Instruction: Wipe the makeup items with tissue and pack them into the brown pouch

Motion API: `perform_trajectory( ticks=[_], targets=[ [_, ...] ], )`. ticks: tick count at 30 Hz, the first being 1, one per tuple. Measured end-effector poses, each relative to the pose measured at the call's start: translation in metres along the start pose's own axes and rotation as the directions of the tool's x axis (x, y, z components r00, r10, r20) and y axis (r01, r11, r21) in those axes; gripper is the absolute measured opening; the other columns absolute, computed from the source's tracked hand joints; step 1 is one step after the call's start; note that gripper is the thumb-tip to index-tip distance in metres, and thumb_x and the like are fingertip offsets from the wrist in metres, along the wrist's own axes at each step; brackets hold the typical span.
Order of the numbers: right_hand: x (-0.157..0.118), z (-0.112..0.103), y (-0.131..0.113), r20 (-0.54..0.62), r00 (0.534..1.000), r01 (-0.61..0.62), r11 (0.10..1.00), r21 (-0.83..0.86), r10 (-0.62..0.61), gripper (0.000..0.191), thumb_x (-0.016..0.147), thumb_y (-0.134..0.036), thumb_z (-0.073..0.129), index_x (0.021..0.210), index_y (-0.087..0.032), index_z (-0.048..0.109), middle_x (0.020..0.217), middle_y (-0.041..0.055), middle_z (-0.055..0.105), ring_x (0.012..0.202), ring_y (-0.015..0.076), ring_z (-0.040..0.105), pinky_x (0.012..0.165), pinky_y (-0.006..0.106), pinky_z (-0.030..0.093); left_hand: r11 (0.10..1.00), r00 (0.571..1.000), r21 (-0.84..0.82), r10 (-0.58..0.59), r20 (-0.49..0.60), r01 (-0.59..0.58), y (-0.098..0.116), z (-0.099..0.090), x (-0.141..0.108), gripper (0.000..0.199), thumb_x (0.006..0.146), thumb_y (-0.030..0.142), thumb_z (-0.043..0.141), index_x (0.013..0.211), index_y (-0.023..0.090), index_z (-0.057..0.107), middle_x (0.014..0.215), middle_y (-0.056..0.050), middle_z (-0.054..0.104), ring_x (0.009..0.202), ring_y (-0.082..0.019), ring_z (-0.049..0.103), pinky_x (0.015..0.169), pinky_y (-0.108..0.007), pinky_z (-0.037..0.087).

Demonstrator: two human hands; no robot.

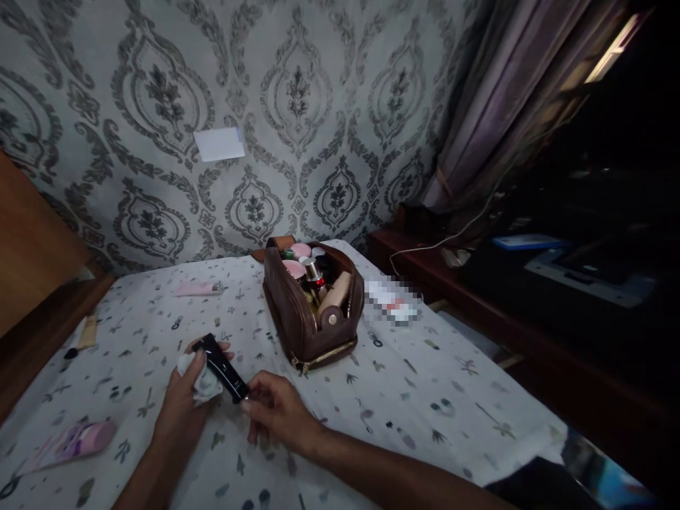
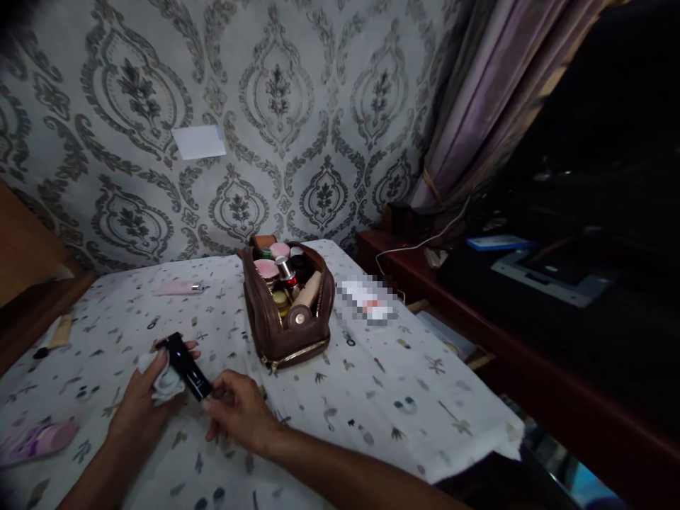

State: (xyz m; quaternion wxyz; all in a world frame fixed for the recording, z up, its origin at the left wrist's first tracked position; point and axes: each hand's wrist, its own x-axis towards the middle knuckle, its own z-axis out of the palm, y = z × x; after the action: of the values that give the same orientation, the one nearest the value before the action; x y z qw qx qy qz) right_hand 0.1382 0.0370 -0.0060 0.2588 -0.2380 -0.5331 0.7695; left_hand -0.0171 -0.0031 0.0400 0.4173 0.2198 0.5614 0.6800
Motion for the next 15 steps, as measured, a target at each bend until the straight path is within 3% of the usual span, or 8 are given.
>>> perform_trajectory(
  ticks=[4,8,12,15],
  targets=[
    [0.0023,-0.0014,0.0,0.079,0.996,-0.051,0.991,0.123,0.041,0.059,0.066,-0.069,0.075,0.083,-0.015,0.055,0.072,-0.0019,0.064,0.045,0.0064,0.058,0.04,0.018,0.035,0.995,0.994,-0.076,-0.052,0.101,0.059,-0.0021,0.0048,-0.0053,0.062,0.058,0.039,0.089,0.111,0.024,0.062,0.089,-0.002,0.069,0.078,-0.021,0.066,0.057,-0.027,0.055],
    [0.004,-0.002,0.0016,0.1,0.992,-0.086,0.983,0.162,0.071,0.061,0.063,-0.063,0.081,0.093,-0.015,0.057,0.07,-0.004,0.064,0.045,0.0074,0.06,0.041,0.018,0.037,0.993,0.994,-0.106,-0.046,0.099,0.057,-0.0029,0.0055,-0.0048,0.059,0.055,0.036,0.091,0.103,0.022,0.061,0.078,0.001,0.067,0.064,-0.015,0.062,0.053,-0.023,0.052],
    [0.0047,-0.0015,0.0051,0.055,0.994,-0.097,0.986,0.133,0.09,0.064,0.052,-0.047,0.092,0.092,-0.021,0.05,0.064,-0.011,0.059,0.045,0.0093,0.061,0.042,0.017,0.04,0.993,0.998,-0.108,-0.056,-0.026,0.053,-0.0042,0.0055,-0.0004,0.052,0.051,0.049,0.09,0.078,0.018,0.058,0.062,0.004,0.062,0.052,-0.01,0.054,0.047,-0.02,0.046],
    [0.0047,-0.0015,0.007,0.048,0.996,-0.087,0.988,0.126,0.082,0.059,0.056,-0.051,0.089,0.085,-0.02,0.048,0.066,-0.0092,0.061,0.046,0.0092,0.062,0.042,0.018,0.042,0.993,0.989,-0.078,-0.094,-0.115,0.085,-0.0053,0.0038,0.0033,0.056,0.055,0.064,0.083,0.072,0.016,0.059,0.058,0.003,0.06,0.048,-0.01,0.051,0.044,-0.02,0.044]
  ],
)
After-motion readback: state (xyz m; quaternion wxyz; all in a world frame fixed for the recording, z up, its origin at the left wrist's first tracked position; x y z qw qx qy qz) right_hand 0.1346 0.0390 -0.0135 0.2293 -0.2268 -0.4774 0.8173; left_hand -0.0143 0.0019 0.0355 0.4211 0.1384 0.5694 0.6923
